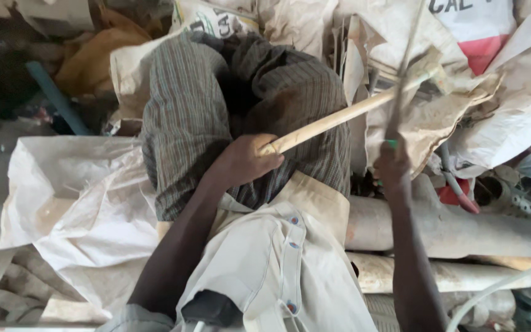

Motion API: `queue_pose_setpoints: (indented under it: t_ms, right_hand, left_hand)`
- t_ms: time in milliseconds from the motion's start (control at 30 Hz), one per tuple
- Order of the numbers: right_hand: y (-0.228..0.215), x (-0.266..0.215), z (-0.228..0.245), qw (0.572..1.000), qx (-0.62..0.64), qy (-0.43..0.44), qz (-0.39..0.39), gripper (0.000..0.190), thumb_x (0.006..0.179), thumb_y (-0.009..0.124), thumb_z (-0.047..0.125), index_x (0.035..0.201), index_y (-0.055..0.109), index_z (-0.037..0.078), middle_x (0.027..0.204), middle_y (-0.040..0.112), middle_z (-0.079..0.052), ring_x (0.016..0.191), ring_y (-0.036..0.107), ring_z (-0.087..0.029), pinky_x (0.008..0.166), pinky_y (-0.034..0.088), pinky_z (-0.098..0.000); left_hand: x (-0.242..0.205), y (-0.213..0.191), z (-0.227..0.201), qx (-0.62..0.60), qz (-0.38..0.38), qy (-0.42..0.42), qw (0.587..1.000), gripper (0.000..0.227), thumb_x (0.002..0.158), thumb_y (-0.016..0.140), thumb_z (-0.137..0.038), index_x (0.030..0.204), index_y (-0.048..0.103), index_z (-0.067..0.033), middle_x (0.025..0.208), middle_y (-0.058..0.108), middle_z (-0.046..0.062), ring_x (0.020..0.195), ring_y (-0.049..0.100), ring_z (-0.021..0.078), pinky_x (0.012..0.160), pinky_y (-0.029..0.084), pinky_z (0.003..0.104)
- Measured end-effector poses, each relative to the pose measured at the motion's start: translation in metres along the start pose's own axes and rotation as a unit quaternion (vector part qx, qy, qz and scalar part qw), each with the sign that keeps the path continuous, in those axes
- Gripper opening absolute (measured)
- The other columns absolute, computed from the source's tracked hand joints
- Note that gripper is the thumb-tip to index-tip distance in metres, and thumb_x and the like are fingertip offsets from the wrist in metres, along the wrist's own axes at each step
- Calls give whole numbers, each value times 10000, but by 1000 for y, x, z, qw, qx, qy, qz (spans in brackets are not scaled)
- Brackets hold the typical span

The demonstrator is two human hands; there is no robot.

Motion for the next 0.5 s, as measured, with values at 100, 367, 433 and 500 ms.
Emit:
queue_pose_setpoints:
  t_ms: [100,367,433,500]
  right_hand:
    - [22,-23,9,983,-132,-125,23,506,1089,515,449,1418,525,65,715,643,-91,614,611,-153,488,477,-318]
    - [-5,10,1,995,103,-7,-15,438,1127,585,383,1389,542,34,733,551,-38,528,486,-122,448,413,-295]
    - [-7,12,-5,999,-8,27,-22,445,1074,551,379,1411,543,88,696,571,-54,506,521,-131,419,427,-309]
    - [5,-6,-13,994,-96,-43,9,449,1071,521,368,1426,532,93,722,613,-52,528,574,-125,419,467,-305]
  left_hand:
    - [5,-4,-1,4,4,-13,1000,331,873,713,-320,1041,714,-34,724,668,86,631,628,186,626,520,380]
    - [3,-5,-12,-17,-6,40,999,383,843,735,-317,1102,705,-37,783,716,81,691,689,164,650,540,355]
    - [3,-4,-9,-13,9,2,1000,360,847,721,-320,1080,715,-46,759,714,82,673,680,174,645,533,360]
    - [-4,-1,-5,-7,12,-18,1000,347,853,714,-323,1067,721,-50,750,709,82,665,673,178,643,527,362]
Point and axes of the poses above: each hand's wrist, its own x-axis towards the middle knuckle, its own y-axis out of the palm, z = x × y, the point moved 3 cm from there along x, towards the middle knuckle
